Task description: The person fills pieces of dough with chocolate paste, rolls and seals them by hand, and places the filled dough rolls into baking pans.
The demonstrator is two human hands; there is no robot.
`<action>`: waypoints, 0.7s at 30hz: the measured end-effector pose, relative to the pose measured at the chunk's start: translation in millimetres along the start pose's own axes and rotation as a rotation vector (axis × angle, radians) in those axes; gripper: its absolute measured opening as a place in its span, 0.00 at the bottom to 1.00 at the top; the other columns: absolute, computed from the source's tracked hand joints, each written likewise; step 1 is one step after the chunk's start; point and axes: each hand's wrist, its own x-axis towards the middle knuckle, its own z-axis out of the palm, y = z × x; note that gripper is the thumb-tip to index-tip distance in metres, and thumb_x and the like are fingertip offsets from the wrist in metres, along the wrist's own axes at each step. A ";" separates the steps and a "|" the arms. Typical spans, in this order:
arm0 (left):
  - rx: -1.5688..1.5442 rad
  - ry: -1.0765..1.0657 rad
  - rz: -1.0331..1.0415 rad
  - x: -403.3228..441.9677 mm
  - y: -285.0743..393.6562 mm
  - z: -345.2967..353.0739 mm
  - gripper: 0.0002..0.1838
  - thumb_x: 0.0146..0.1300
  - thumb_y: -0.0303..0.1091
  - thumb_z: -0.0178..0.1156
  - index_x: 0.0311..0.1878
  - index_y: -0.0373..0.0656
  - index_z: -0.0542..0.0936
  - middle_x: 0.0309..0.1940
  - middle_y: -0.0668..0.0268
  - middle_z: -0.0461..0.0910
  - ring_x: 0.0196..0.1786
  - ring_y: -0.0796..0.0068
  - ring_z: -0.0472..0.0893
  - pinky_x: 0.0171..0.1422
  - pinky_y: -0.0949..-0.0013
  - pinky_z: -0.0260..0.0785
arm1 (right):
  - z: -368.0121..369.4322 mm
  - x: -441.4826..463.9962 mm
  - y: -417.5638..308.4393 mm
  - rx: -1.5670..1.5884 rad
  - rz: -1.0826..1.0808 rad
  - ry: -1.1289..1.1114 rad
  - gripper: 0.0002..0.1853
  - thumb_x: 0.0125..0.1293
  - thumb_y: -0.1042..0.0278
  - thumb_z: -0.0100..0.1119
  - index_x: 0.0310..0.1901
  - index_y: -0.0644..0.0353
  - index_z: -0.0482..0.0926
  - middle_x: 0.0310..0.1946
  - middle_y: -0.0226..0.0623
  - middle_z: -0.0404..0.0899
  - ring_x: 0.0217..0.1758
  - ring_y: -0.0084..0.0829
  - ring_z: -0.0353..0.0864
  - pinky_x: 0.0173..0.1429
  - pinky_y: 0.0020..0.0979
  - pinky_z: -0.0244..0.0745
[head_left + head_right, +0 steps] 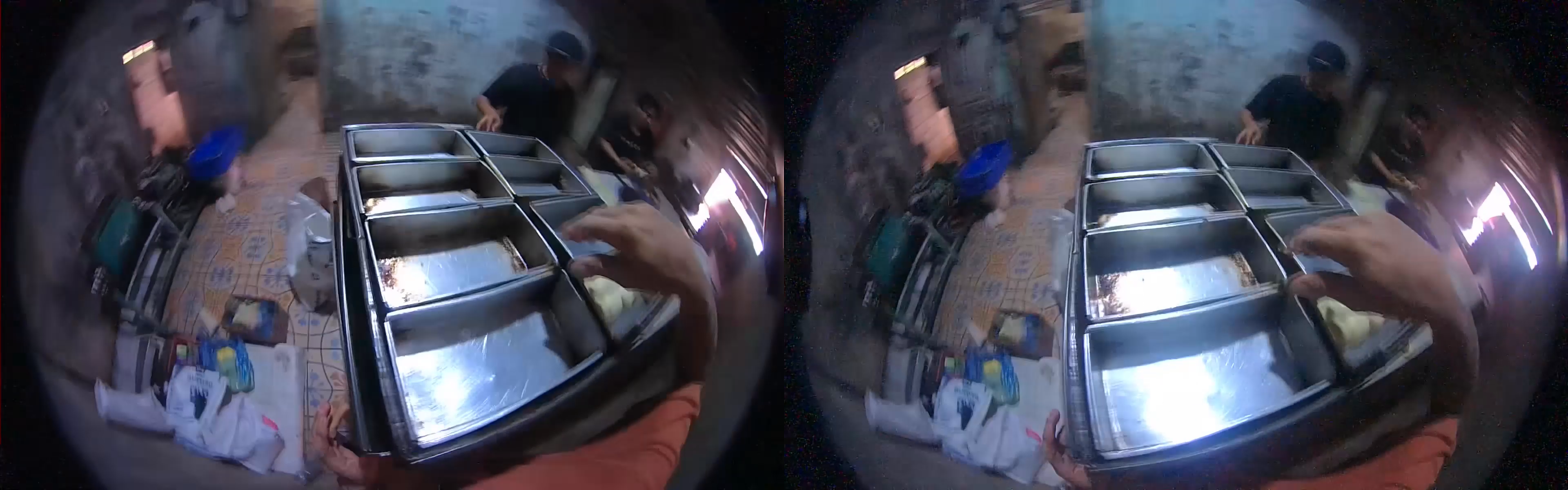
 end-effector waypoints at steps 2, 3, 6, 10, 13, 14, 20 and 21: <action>-0.094 -0.094 0.104 22.1 -10.7 -38.8 0.51 0.62 0.68 0.61 0.69 0.27 0.64 0.65 0.43 0.68 0.59 0.50 0.77 0.63 0.55 0.73 | 0.5 23.2 -34.1 0.049 0.158 -0.129 0.22 0.66 0.54 0.66 0.56 0.58 0.81 0.49 0.48 0.85 0.52 0.47 0.84 0.58 0.43 0.76; -0.130 -0.124 0.084 30.4 -11.7 -62.9 0.51 0.62 0.68 0.61 0.69 0.27 0.64 0.65 0.43 0.68 0.59 0.50 0.77 0.63 0.55 0.73 | 5.9 35.3 -42.6 0.009 0.137 -0.129 0.25 0.69 0.48 0.59 0.59 0.58 0.80 0.50 0.49 0.84 0.54 0.47 0.83 0.60 0.44 0.74; 0.016 -0.138 0.031 78.5 -33.5 -143.5 0.48 0.64 0.65 0.60 0.69 0.28 0.64 0.65 0.45 0.70 0.57 0.53 0.78 0.61 0.56 0.71 | 17.8 81.0 -67.3 0.120 0.326 -0.364 0.33 0.75 0.36 0.44 0.64 0.57 0.77 0.51 0.51 0.83 0.58 0.47 0.81 0.63 0.43 0.73; 0.229 -0.187 -0.146 124.5 -73.0 -237.1 0.28 0.68 0.30 0.60 0.69 0.33 0.68 0.64 0.50 0.74 0.56 0.61 0.79 0.65 0.61 0.69 | 51.4 115.5 -55.7 0.095 0.483 -0.487 0.34 0.75 0.34 0.42 0.53 0.60 0.84 0.44 0.53 0.84 0.49 0.50 0.83 0.56 0.47 0.73; 0.310 -0.075 -0.266 132.4 -110.9 -278.6 0.25 0.62 0.20 0.59 0.64 0.32 0.73 0.58 0.52 0.79 0.49 0.64 0.82 0.57 0.65 0.73 | 33.9 121.9 -60.2 0.139 0.418 -0.458 0.34 0.70 0.32 0.50 0.47 0.62 0.86 0.39 0.49 0.86 0.45 0.45 0.85 0.52 0.44 0.75; 0.398 -0.060 -0.312 137.4 -115.5 -289.8 0.23 0.61 0.20 0.59 0.61 0.30 0.76 0.55 0.52 0.81 0.49 0.62 0.82 0.55 0.65 0.74 | 32.6 123.8 -65.4 0.141 0.429 -0.458 0.34 0.70 0.32 0.50 0.47 0.62 0.86 0.39 0.49 0.86 0.45 0.45 0.85 0.52 0.44 0.75; 0.473 -0.305 -0.488 142.8 -179.8 -335.2 0.24 0.58 0.32 0.69 0.57 0.32 0.80 0.52 0.52 0.83 0.47 0.63 0.82 0.52 0.65 0.74 | 46.0 138.7 -48.8 -0.050 0.559 -0.428 0.32 0.55 0.32 0.67 0.38 0.60 0.89 0.33 0.47 0.87 0.41 0.38 0.88 0.47 0.40 0.80; 0.483 -0.307 -0.501 144.0 -181.5 -343.0 0.24 0.58 0.32 0.69 0.57 0.32 0.80 0.52 0.52 0.83 0.47 0.63 0.82 0.52 0.65 0.74 | 52.3 147.0 -52.2 -0.044 0.553 -0.442 0.32 0.55 0.32 0.67 0.38 0.60 0.89 0.33 0.47 0.87 0.41 0.38 0.88 0.47 0.40 0.80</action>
